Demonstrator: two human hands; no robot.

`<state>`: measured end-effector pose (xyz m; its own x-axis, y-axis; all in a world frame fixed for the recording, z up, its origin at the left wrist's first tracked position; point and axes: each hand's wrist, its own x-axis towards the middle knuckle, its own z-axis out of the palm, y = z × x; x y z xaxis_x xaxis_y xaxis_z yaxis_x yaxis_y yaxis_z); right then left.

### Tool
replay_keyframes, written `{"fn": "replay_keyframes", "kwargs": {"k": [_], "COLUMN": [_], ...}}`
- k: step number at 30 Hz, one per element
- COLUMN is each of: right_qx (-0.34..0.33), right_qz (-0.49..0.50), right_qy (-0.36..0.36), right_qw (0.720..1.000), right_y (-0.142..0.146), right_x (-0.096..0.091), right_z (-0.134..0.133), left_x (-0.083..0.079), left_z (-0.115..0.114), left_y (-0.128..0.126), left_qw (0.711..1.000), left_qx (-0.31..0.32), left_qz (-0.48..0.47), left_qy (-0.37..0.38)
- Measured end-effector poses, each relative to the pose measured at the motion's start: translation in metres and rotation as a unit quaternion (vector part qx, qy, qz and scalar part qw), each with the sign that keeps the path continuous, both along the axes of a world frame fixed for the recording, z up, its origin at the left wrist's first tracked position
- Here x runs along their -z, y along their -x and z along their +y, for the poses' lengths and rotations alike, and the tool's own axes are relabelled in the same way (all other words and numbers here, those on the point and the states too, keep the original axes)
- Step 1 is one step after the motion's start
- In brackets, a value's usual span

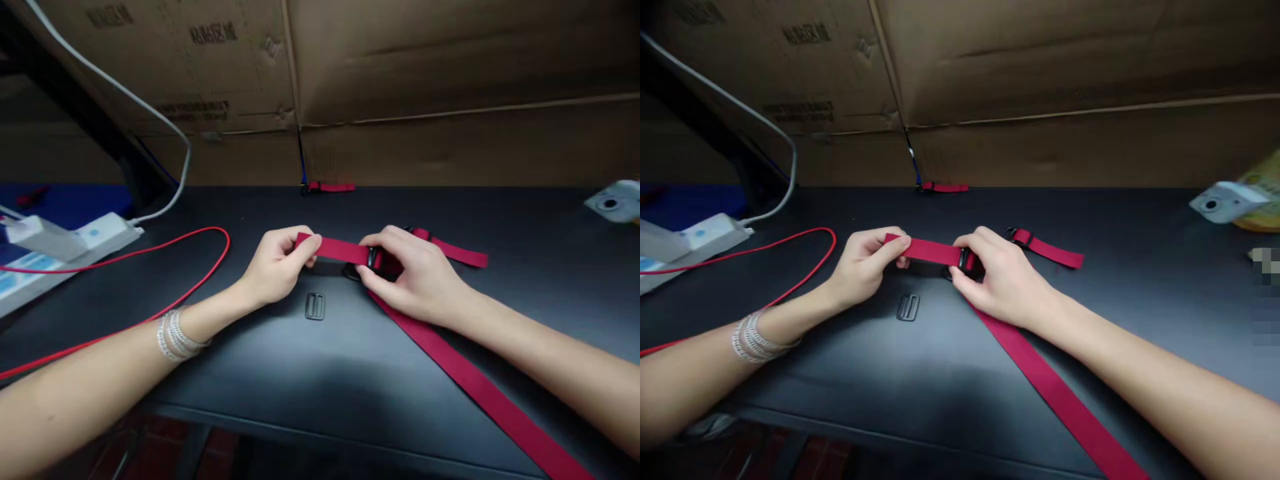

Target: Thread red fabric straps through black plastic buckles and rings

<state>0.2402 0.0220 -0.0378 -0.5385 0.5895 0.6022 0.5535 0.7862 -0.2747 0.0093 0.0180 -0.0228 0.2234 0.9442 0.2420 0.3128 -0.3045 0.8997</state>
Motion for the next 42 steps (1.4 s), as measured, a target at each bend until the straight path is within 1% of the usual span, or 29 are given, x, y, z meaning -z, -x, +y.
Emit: {"fn": "replay_keyframes", "kwargs": {"k": [3,6,8,11,13,14,16,21,26,30,33,37,42], "right_qx": [0.005,-0.002,-0.01,-0.029,-0.043,-0.048,-0.054,-0.071,-0.091,-0.096,-0.095,-0.098,-0.093], "right_qz": [0.001,0.004,0.002,-0.001,-0.003,-0.002,-0.003,-0.017,-0.021,-0.02,-0.018,-0.012,-0.017], "right_qy": [0.003,0.007,0.012,0.02,0.022,0.024,0.029,0.06,0.073,0.067,0.065,0.052,0.058], "right_qw": [1.0,1.0,1.0,0.999,0.999,0.999,0.998,0.996,0.993,0.993,0.993,0.994,0.994], "right_y": [-0.003,-0.003,-0.003,-0.001,0.0,0.0,0.0,0.001,0.002,0.002,0.001,0.001,0.001], "right_x": [0.0,0.001,0.001,0.002,0.002,0.002,0.002,0.002,0.002,0.0,0.0,0.002,0.003], "right_z": [0.003,0.002,0.0,-0.003,-0.004,-0.004,-0.004,-0.005,-0.007,-0.006,-0.007,-0.006,-0.007], "left_x": [0.001,0.0,0.001,0.002,0.003,0.004,0.005,0.009,0.007,0.004,0.002,-0.002,-0.003], "left_z": [0.002,0.001,-0.001,-0.004,-0.006,-0.006,-0.007,-0.004,-0.006,-0.008,-0.009,-0.011,-0.013], "left_y": [0.002,0.002,0.002,0.002,0.002,0.002,0.002,0.001,0.001,0.002,0.002,0.002,0.0], "left_qw": [1.0,0.999,0.997,0.986,0.978,0.977,0.978,0.977,0.974,0.969,0.964,0.958,0.964], "left_qx": [-0.012,0.005,0.04,0.125,0.167,0.175,0.173,0.16,0.182,0.191,0.207,0.222,0.215], "left_qz": [-0.01,-0.018,-0.046,-0.097,-0.105,-0.099,-0.089,-0.115,-0.015,0.025,0.064,0.121,0.113], "left_qy": [-0.008,-0.03,-0.049,-0.058,-0.061,-0.064,-0.07,-0.079,-0.134,-0.157,-0.156,-0.136,-0.111]}}
